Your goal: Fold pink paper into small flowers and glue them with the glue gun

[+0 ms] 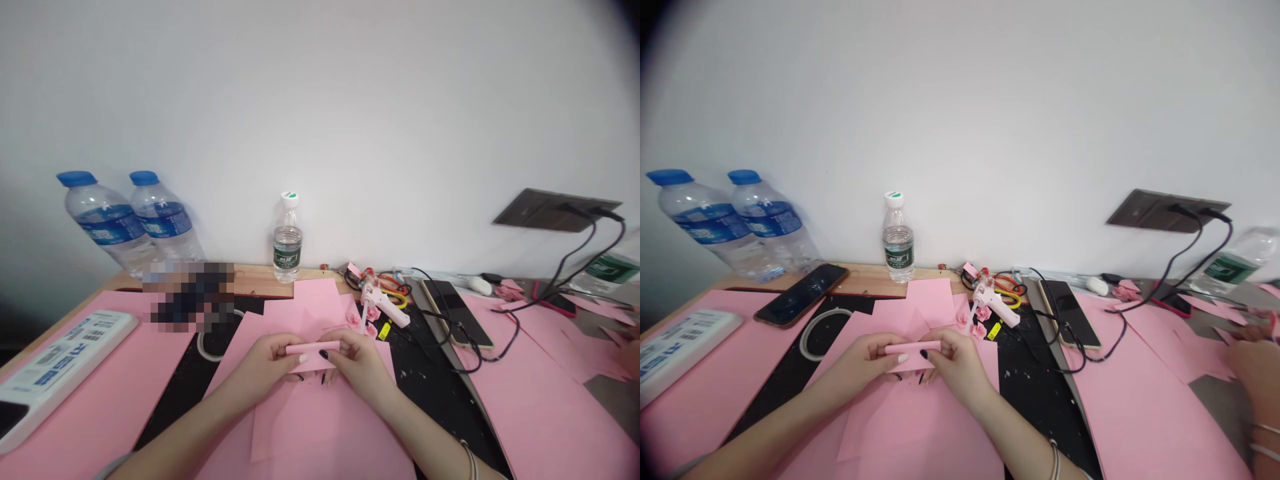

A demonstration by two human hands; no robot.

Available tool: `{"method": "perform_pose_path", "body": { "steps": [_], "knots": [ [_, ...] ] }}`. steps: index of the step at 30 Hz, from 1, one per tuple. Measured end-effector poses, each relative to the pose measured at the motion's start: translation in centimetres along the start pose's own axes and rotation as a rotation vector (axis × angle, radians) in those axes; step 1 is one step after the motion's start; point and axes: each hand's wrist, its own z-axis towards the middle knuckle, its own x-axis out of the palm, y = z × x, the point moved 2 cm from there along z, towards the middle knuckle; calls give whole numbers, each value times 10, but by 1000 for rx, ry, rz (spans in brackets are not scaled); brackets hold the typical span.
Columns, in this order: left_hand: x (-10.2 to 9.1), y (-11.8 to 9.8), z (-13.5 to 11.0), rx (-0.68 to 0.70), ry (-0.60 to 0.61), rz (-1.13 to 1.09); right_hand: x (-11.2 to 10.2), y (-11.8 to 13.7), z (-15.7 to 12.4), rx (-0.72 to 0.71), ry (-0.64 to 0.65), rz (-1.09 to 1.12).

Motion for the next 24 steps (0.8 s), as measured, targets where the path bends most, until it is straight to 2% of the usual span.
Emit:
{"method": "perform_pose_path", "body": {
  "steps": [8, 14, 24],
  "knots": [
    [4, -3, -1, -20, 16, -5, 1, 3, 0, -1, -10, -3],
    [2, 2, 1, 24, 62, 45, 0, 2, 0, 16, -9, 0],
    [3, -4, -2, 60, 4, 162, 1, 3, 0, 12, -9, 7]
  ]
}}
